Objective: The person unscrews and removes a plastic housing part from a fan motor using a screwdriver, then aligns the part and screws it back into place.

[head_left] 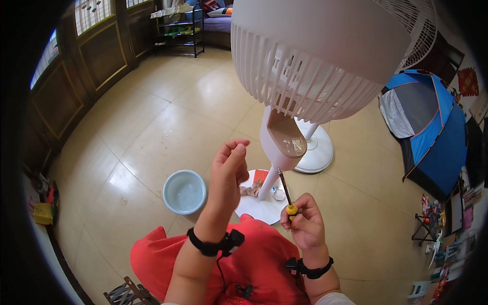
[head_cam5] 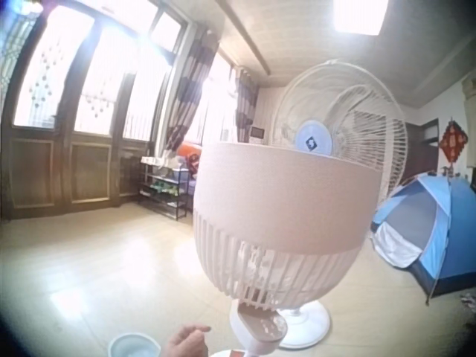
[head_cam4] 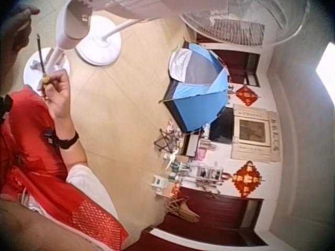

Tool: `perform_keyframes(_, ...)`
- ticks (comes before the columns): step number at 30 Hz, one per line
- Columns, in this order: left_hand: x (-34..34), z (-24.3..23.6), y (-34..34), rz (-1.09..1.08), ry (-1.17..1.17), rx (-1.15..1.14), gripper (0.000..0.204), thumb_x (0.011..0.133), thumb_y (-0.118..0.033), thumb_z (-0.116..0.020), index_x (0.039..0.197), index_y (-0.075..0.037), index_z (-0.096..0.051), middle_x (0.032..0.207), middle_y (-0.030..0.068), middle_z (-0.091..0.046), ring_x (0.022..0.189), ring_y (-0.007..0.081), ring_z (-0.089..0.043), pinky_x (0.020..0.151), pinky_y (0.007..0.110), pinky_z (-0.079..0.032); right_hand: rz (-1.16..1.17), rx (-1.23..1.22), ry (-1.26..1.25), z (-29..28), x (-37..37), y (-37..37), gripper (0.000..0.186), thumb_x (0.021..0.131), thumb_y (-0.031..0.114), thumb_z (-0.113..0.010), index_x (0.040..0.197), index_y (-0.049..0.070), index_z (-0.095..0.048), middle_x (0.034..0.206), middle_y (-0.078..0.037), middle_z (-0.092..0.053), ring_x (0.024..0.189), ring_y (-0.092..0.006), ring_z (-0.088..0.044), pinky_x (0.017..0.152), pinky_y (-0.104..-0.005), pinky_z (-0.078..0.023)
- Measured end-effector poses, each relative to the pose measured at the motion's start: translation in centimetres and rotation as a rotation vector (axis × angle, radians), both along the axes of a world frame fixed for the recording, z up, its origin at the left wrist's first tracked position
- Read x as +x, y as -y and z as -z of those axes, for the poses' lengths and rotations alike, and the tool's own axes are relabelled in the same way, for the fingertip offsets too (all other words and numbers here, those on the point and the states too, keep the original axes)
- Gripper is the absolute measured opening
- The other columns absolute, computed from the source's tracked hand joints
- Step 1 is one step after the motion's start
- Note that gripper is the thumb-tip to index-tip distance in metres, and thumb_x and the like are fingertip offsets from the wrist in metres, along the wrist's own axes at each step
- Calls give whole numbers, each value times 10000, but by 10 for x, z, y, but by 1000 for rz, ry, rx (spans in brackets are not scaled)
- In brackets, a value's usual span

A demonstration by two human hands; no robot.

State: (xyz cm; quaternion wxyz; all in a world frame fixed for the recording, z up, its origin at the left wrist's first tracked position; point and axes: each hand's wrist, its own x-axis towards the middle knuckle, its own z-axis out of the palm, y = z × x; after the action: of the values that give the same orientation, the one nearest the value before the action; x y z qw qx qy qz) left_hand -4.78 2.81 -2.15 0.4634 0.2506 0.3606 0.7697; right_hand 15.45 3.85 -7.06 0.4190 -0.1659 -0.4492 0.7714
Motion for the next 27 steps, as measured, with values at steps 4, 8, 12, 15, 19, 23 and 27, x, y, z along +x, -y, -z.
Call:
perform_keyframes(4, -21, 15, -52, -82, -371, -217, 494, 827, -340, -660, 1178, -23, -516, 644, -52, -361, 559, 53, -332, 497, 225, -275, -41, -11, -73, 1, 12, -5, 261, 850, 185, -667, 984, 63, -479, 846, -134, -610, 744, -162, -538, 653, -258, -418)
perform_keyframes(8, -38, 17, -101, -138, -946, -247, 659, 712, -348, -774, 1199, 26, -534, 736, 42, -577, 689, 155, -562, 630, 276, -458, -4, -18, -90, 1, 19, -6, 262, 847, 182, -668, 983, 66, -477, 837, -135, -602, 734, -165, -532, 646, -259, -416)
perform_keyframes(12, -34, 12, -131, 71, -924, 72, 557, 704, -293, -761, 1148, -4, -588, 900, 110, -650, 855, 201, -620, 760, 312, -485, 51, -1, -69, 0, 32, -11, 264, 845, 189, -669, 979, 67, -476, 829, -136, -603, 706, -161, -524, 633, -261, -412)
perform_keyframes(15, -32, 14, -139, 200, -882, 83, 455, 705, -206, -719, 1112, -32, -615, 1001, 109, -653, 927, 198, -620, 799, 315, -479, 126, 11, -22, 2, 38, -15, 315, 818, 237, -703, 953, 87, -461, 776, -139, -586, 641, -163, -493, 581, -261, -386)
perform_keyframes(19, -36, 25, -149, 266, -670, 66, 459, 695, -211, -669, 1114, -34, -607, 1038, 98, -637, 964, 194, -594, 856, 326, -449, 139, -1, -21, 0, 43, -19, 316, 813, 233, -708, 954, 86, -466, 777, -140, -586, 641, -165, -496, 587, -262, -391)
perform_keyframes(23, -45, 16, -154, 404, -619, 61, 517, 654, -274, -682, 1110, -43, -602, 1056, 91, -628, 992, 201, -571, 888, 327, -425, 147, 11, -10, 0, 49, -24, 313, 815, 231, -705, 956, 86, -466, 777, -139, -585, 638, -165, -495, 589, -263, -391)
perform_keyframes(27, -40, 10, -155, 273, -753, 55, 407, 681, -181, -675, 1051, -23, -621, 970, 104, -647, 916, 201, -597, 830, 336, -457, 157, -6, 5, 1, 52, -27, 309, 818, 230, -701, 958, 86, -466, 772, -136, -581, 635, -165, -493, 589, -263, -391)
